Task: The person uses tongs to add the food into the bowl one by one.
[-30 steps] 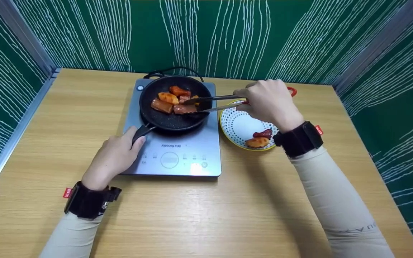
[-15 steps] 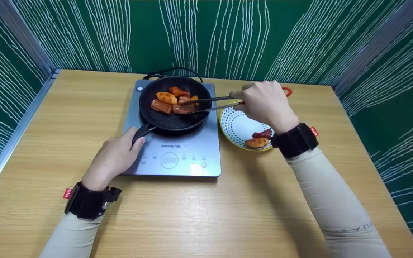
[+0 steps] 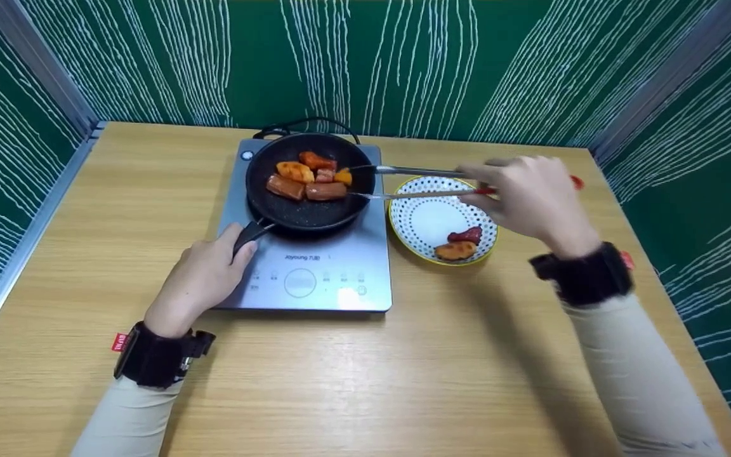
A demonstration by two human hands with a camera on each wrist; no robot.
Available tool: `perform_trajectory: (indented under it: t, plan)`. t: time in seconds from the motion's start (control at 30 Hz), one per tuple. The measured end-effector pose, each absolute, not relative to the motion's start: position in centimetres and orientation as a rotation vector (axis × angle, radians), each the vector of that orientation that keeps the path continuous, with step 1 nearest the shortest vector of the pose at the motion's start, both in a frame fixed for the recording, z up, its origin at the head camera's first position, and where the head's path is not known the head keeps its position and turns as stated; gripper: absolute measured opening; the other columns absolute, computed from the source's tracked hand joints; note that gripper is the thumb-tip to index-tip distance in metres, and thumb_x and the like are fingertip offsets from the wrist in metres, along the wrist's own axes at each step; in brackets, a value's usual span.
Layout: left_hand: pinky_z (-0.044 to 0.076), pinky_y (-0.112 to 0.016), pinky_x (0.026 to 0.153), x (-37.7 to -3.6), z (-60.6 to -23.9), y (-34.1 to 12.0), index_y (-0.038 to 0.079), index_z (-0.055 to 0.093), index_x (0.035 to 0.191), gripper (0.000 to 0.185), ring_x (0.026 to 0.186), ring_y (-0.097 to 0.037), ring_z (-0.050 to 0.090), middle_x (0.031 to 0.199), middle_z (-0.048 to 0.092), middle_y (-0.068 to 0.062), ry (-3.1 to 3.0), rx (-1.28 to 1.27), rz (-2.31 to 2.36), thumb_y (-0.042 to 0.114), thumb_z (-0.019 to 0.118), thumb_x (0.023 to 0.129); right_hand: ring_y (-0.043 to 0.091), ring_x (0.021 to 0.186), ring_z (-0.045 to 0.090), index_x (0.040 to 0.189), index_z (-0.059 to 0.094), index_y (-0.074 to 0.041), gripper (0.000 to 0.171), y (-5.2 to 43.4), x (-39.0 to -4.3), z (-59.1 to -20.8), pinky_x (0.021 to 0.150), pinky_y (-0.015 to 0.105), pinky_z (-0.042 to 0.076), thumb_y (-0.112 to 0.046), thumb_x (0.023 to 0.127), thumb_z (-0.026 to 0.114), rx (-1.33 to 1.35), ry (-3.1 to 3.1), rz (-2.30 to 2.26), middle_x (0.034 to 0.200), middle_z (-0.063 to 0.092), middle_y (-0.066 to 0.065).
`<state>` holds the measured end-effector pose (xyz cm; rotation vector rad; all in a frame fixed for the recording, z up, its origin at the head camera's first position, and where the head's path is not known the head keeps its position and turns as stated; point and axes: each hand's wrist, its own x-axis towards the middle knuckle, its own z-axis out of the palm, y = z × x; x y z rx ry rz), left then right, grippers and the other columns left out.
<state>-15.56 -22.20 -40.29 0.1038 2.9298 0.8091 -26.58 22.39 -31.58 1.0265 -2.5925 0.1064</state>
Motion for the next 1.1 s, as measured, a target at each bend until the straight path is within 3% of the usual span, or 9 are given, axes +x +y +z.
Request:
perform_trajectory:
  t: [0.1,0.3,0.57,1.1]
  plan:
    - [0.039,-0.038,0.059,-15.5,-40.3,-22.3,0.009,0.052,0.125,0.029,0.073,-0.031,0.058,0.086,0.056,-0.015,2.932,0.104,0.815,0.035,0.045,0.115,0.019,0.058,0.067,0.123,0.079,-0.016,0.033,25.0,-25.8,-31.6,0.043,0.03,0.033,-0.034,0.096,0.082,1.014,-2.579,0.105,0.09,0.079,0.008]
    - [0.041,-0.039,0.061,-15.6,-40.2,-22.5,0.009,0.052,0.127,0.03,0.077,-0.033,0.059,0.091,0.058,-0.017,2.922,0.087,0.815,0.036,0.045,0.115,0.013,0.049,0.05,0.121,0.078,-0.016,0.035,30.2,-24.3,-32.0,0.041,0.029,0.029,-0.032,0.092,0.087,0.916,-2.626,-0.002,0.079,0.075,0.005]
    - [0.039,-0.038,0.058,-15.6,-40.4,-22.3,0.009,0.052,0.125,0.03,0.072,-0.031,0.057,0.086,0.056,-0.015,2.938,0.11,0.812,0.036,0.045,0.115,0.013,0.052,0.046,0.119,0.078,-0.017,0.035,35.3,-23.2,-33.6,0.043,0.028,0.031,-0.035,0.09,0.088,0.793,-2.789,-0.073,0.075,0.07,0.001]
    - [0.038,-0.037,0.056,-15.6,-40.2,-22.3,0.01,0.052,0.124,0.028,0.07,-0.029,0.057,0.085,0.054,-0.013,2.915,0.09,0.838,0.036,0.045,0.115,0.017,0.055,0.047,0.114,0.08,-0.009,0.039,37.8,-22.5,-33.7,0.044,0.029,0.035,-0.031,0.085,0.093,0.704,-2.906,-0.137,0.071,0.068,0.003]
